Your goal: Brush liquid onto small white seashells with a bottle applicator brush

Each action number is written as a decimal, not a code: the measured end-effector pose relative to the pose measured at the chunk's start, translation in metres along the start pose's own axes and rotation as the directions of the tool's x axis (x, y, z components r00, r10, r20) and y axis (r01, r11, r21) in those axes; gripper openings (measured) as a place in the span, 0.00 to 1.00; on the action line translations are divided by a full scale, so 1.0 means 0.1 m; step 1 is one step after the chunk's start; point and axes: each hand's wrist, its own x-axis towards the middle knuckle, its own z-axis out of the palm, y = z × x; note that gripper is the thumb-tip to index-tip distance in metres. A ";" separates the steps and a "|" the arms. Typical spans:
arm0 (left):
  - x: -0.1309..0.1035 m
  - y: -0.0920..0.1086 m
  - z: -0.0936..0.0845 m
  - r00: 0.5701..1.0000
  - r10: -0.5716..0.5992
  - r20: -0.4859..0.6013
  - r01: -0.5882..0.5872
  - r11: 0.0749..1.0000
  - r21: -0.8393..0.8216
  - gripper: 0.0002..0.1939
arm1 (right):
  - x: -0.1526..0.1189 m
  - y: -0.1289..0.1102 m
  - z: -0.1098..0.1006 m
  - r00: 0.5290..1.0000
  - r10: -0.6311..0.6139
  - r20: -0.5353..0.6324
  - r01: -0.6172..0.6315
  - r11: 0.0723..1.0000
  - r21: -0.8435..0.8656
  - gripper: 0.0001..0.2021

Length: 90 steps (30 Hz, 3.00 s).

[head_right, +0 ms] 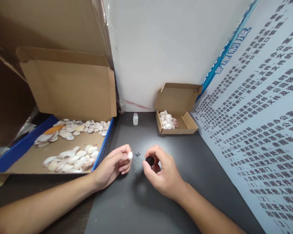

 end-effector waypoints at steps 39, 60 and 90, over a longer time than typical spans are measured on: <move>0.00 0.01 0.01 1.000 0.018 -0.022 -0.022 0.982 -0.185 0.09 | 0.00 0.00 0.03 0.988 0.134 0.072 -0.137 0.990 0.043 0.03; 0.00 0.01 0.01 0.999 0.015 -0.040 -0.022 0.984 -0.178 0.11 | 0.01 -0.03 0.02 0.980 0.181 0.084 -0.187 0.980 0.065 0.04; 0.00 0.02 0.02 0.999 0.018 -0.043 -0.026 0.980 -0.196 0.10 | 0.01 -0.02 0.03 0.986 0.148 0.070 -0.149 0.989 0.008 0.04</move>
